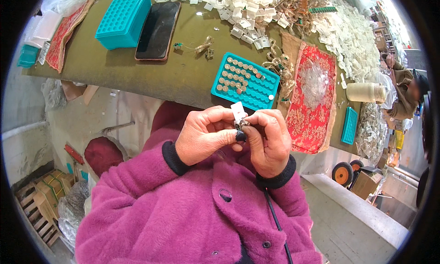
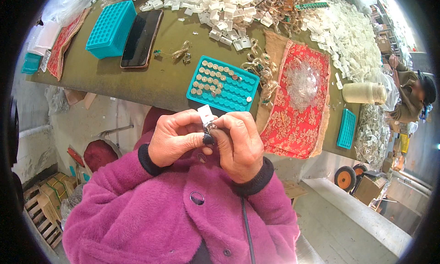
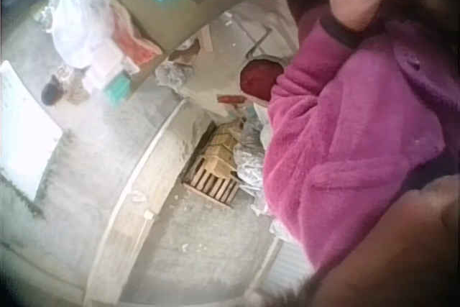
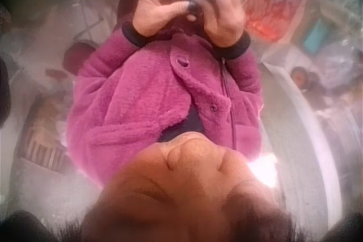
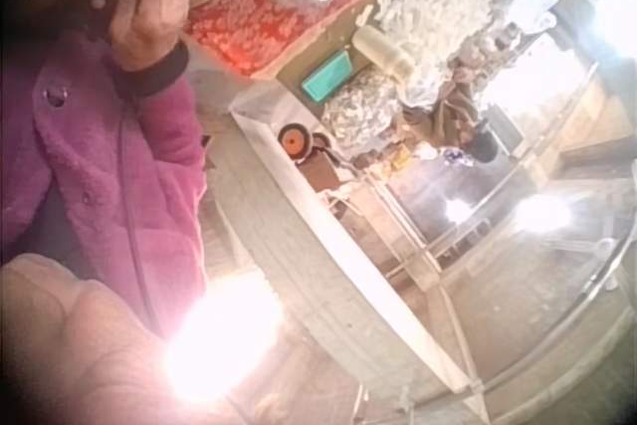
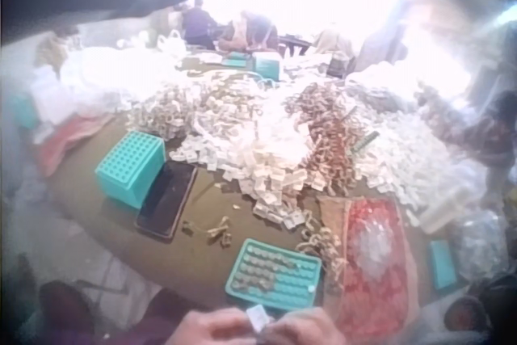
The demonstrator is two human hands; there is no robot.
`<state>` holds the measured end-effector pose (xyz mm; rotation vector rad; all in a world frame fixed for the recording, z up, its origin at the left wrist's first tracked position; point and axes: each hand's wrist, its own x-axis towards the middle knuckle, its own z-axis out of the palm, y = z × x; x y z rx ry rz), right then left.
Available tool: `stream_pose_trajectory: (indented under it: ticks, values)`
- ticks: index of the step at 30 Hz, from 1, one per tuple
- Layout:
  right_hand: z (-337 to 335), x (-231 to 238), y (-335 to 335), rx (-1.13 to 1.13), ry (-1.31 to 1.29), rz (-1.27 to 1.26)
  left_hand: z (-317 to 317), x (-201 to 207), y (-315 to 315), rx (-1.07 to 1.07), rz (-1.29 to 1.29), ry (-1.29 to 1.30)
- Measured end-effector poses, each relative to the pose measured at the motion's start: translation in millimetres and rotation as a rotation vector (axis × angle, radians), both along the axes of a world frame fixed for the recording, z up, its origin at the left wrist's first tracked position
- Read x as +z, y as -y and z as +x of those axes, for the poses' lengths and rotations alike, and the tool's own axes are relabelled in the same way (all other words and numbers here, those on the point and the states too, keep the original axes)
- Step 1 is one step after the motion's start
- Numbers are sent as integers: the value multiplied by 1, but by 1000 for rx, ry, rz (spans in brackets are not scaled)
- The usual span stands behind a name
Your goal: The person repeatedly picks small white plastic housings and metallic components from a cluttered worktable, inserts the metal parts into the housings, and places the assembled units back on the table. The person also handles a small black cylindrical object and a blue tray with round items, but the primary activity is assembling the white housings with metal pieces.
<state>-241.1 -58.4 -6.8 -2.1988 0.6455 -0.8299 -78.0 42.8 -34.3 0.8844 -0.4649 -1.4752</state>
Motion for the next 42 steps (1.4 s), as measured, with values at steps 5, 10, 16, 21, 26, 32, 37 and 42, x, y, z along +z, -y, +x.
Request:
stream_pose_trajectory:
  ticks: [5,10,16,21,26,32,37,42]
  values:
    - [-6,-5,-6,-57,27,282,-3,-1,0,-38,12,-25]
    - [-8,-6,-6,-104,190,618,-2,-5,4,-55,36,-134]
    - [-2,-9,28,-183,29,71,1,-5,6,-25,97,-132]
    - [8,-15,47,-133,-75,-299,5,-6,8,-12,130,-110]
    - [8,-15,50,-118,-175,-305,8,-8,12,5,95,-37]
    - [11,-16,54,-120,-157,-303,11,-7,15,21,102,-23]
    - [13,-11,49,-157,-68,-264,13,-6,15,61,94,-9]
    - [0,5,24,-93,-21,274,11,-6,11,99,133,67]
